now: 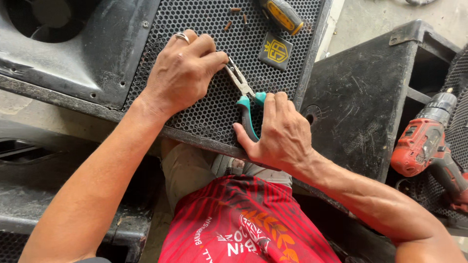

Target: The person removes and replaces metal mesh grilles on large speaker cabinets using a drill, pliers, and a screwdriver.

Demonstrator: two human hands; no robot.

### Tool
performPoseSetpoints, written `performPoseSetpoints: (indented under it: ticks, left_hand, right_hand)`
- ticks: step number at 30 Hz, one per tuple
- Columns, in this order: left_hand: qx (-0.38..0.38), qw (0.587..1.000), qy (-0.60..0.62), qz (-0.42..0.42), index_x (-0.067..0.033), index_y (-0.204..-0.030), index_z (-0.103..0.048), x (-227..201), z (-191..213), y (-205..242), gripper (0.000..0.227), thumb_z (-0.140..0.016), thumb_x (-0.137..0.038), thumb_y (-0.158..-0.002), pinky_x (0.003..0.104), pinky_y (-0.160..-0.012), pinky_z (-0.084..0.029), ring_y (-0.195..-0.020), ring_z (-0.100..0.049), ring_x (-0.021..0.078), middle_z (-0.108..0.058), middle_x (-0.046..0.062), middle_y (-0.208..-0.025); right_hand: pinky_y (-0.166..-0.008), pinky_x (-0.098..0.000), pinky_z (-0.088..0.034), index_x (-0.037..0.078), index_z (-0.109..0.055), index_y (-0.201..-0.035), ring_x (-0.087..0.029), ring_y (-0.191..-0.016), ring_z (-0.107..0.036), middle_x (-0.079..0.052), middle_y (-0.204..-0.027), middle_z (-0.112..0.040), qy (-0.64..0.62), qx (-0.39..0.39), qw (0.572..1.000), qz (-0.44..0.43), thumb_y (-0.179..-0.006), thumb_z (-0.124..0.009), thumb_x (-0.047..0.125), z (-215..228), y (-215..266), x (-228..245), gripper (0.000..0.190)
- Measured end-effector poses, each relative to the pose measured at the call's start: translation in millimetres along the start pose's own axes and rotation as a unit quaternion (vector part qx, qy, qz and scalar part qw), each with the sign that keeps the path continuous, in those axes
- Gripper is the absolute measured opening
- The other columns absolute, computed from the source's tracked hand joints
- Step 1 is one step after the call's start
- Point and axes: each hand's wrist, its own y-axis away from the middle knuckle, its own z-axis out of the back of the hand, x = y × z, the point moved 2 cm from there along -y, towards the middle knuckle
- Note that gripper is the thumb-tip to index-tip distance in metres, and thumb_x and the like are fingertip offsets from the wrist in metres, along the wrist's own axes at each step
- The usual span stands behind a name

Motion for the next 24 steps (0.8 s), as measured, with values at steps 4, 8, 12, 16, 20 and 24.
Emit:
performPoseSetpoints:
  ticks: [4, 8, 12, 16, 20, 24]
  left_hand:
    - [0.005, 0.999, 0.038, 0.008, -0.0092, -0.101, -0.068, 1.6, 1.7, -0.2, 0.009, -0.064, -0.015, -0.106, 0.043, -0.073, -0.044, -0.079, -0.050, 0.0295, -0.053, 0.006, -0.092]
    - [0.007, 0.992, 0.112, 0.065, -0.0035, -0.120, -0.061, 3.4, 4.9, 0.6, 0.019, -0.064, -0.008, -0.101, 0.046, -0.077, -0.047, -0.091, -0.060, 0.0358, -0.057, 0.012, -0.108]
    - [0.000, 0.987, 0.132, 0.089, -0.0023, -0.114, -0.059, 2.0, 6.7, -0.9, 0.017, -0.064, -0.003, -0.098, 0.046, -0.075, -0.047, -0.089, -0.059, 0.0354, -0.054, 0.013, -0.106]
    - [0.017, 0.990, 0.114, 0.075, -0.0013, -0.115, -0.060, 5.8, 4.6, 0.9, 0.017, -0.064, -0.005, -0.099, 0.047, -0.077, -0.048, -0.093, -0.058, 0.0344, -0.056, 0.014, -0.108]
    - [0.039, 0.995, 0.086, 0.042, -0.0079, -0.115, -0.064, 4.5, 6.5, -2.2, 0.022, -0.072, -0.011, -0.095, 0.044, -0.078, -0.044, -0.092, -0.052, 0.0321, -0.055, 0.008, -0.103]
    - [0.068, 0.980, 0.151, 0.107, -0.0068, -0.124, -0.054, 4.8, 5.4, -1.9, 0.036, -0.069, -0.005, -0.090, 0.044, -0.086, -0.040, -0.094, -0.051, 0.0306, -0.052, 0.009, -0.100]
  right_hand:
    - [-0.042, -0.0392, -0.048, 0.002, -0.053, -0.107, -0.030, -0.066, -0.061, -0.013, -0.093, -0.053, -0.035, -0.014, 0.997, 0.063, -0.082, -0.068, 0.057, -5.7, -8.4, -31.3, 0.062]
    - [-0.033, -0.0392, -0.045, -0.004, -0.056, -0.116, -0.027, -0.053, -0.059, -0.017, -0.096, -0.058, -0.047, 0.023, 0.982, 0.181, -0.082, -0.065, 0.059, -16.9, -40.2, -87.3, 0.072]
    - [-0.037, -0.0359, -0.048, -0.002, -0.054, -0.126, -0.024, -0.062, -0.058, -0.013, -0.099, -0.055, -0.029, 0.053, 0.935, 0.349, -0.083, -0.066, 0.059, -22.8, -82.8, -124.3, 0.075]
    - [-0.051, -0.0380, -0.055, 0.002, -0.052, -0.128, -0.026, -0.080, -0.063, -0.012, -0.106, -0.055, 0.005, 0.058, 0.898, 0.435, -0.085, -0.063, 0.064, -27.1, -110.2, -134.5, 0.077]
    - [-0.040, -0.0435, -0.049, -0.001, -0.054, -0.125, -0.031, -0.060, -0.059, -0.015, -0.098, -0.057, -0.054, 0.133, 0.947, 0.286, -0.088, -0.054, 0.059, 2.5, -60.7, -83.7, 0.070]
    - [-0.049, -0.0484, -0.057, -0.006, -0.048, -0.135, -0.036, -0.085, -0.068, -0.017, -0.115, -0.056, -0.036, 0.117, 0.991, 0.054, -0.081, -0.062, 0.066, 0.5, -19.5, -32.6, 0.090]
